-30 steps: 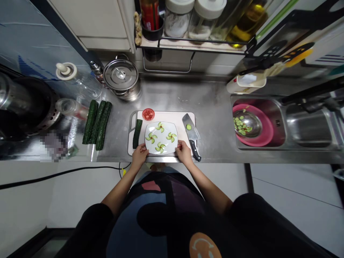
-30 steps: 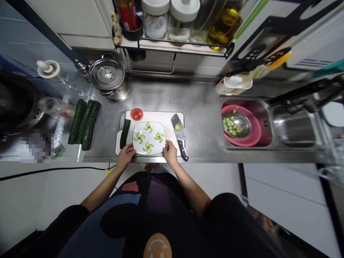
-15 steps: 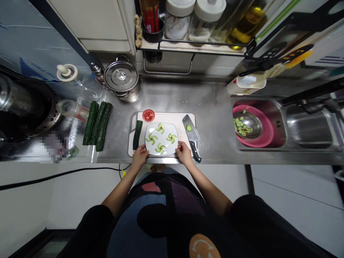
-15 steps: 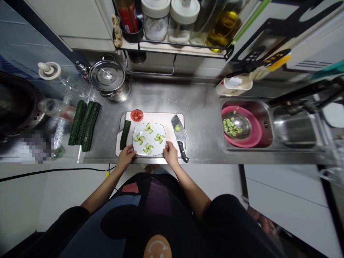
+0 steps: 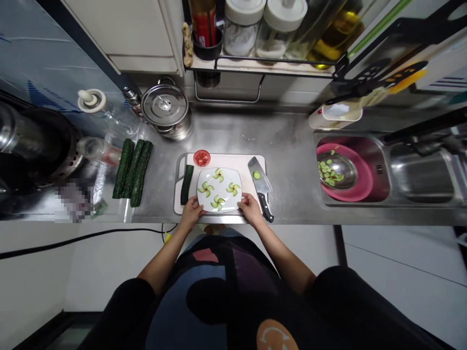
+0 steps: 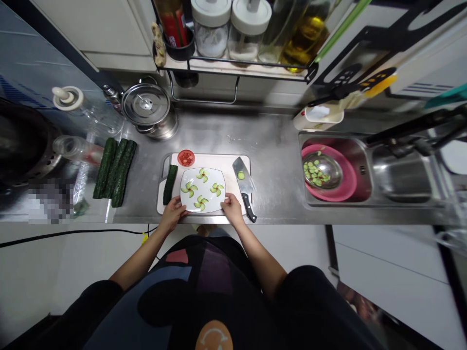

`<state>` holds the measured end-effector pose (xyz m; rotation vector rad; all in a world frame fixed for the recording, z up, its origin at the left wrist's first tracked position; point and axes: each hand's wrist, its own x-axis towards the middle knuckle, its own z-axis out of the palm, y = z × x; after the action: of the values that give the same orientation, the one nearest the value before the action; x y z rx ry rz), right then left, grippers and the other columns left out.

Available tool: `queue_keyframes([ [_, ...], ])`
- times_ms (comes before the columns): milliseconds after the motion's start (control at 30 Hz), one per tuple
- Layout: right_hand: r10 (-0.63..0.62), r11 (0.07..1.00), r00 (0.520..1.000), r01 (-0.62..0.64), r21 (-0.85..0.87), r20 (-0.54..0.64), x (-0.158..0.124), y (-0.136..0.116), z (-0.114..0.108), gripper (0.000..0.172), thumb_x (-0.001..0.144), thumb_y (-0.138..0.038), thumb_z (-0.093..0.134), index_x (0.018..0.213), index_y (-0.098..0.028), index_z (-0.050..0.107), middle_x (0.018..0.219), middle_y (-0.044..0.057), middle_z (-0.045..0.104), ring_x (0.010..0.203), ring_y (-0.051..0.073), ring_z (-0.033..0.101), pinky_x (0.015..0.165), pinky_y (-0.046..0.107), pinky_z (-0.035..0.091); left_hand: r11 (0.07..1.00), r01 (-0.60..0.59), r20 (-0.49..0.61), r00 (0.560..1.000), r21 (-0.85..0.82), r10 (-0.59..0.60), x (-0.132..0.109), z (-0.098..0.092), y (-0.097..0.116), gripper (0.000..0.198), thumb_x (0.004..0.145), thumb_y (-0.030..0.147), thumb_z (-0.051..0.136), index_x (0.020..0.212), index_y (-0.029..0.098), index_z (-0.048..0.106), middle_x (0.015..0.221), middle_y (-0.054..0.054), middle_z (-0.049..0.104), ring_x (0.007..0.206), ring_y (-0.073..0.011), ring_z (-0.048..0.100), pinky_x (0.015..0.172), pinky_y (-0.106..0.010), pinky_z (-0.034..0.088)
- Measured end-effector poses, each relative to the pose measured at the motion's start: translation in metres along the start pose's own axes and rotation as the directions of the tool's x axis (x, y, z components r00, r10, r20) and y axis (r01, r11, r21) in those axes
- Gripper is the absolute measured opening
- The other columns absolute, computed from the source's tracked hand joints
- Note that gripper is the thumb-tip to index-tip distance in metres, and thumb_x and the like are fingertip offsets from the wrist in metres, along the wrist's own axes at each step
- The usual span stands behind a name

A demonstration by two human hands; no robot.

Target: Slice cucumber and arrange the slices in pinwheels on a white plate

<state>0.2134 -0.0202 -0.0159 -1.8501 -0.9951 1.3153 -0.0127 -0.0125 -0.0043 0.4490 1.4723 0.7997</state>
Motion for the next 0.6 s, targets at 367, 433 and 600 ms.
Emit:
queue_keyframes([
  [367,0.199,0.755,0.939,-0.330,0.567,0.281,-0.008,-0.025,-0.017,0.042,0.066,-0.027,0.073,0.104,-0.026,0.055,0.089,-0.002,0.070,0.076,0.017,0.068,0.052,0.029,0.061,0.999,-0.023,0.136,0.991,0.027,0.019,-0.009,0.023,0.026,0.049,0.070,0.017,0.071,0.115,0.015,0.052,0.080,-0.001,0.073,0.077,-0.0172,0.071,0.073,-0.034,0.061],
  [433,0.200,0.722,0.935,-0.344,0.600,0.294,-0.007,-0.026,-0.021,0.044,0.066,-0.024,0.073,0.105,-0.027,0.054,0.092,-0.002,0.071,0.078,0.018,0.069,0.052,0.031,0.062,0.999,-0.027,0.142,0.990,0.029,0.023,-0.009,0.028,0.028,0.049,0.069,0.018,0.072,0.115,0.016,0.053,0.081,-0.002,0.073,0.081,-0.0185,0.071,0.074,-0.035,0.061],
  [600,0.216,0.676,0.936,-0.348,0.650,0.278,-0.004,-0.024,-0.032,0.044,0.067,-0.019,0.073,0.106,-0.027,0.054,0.093,-0.002,0.072,0.085,0.021,0.071,0.053,0.035,0.063,0.997,-0.061,0.188,0.981,0.054,0.050,-0.007,0.036,0.033,0.053,0.070,0.027,0.075,0.118,0.016,0.056,0.084,-0.002,0.072,0.085,-0.0180,0.070,0.078,-0.034,0.060],
])
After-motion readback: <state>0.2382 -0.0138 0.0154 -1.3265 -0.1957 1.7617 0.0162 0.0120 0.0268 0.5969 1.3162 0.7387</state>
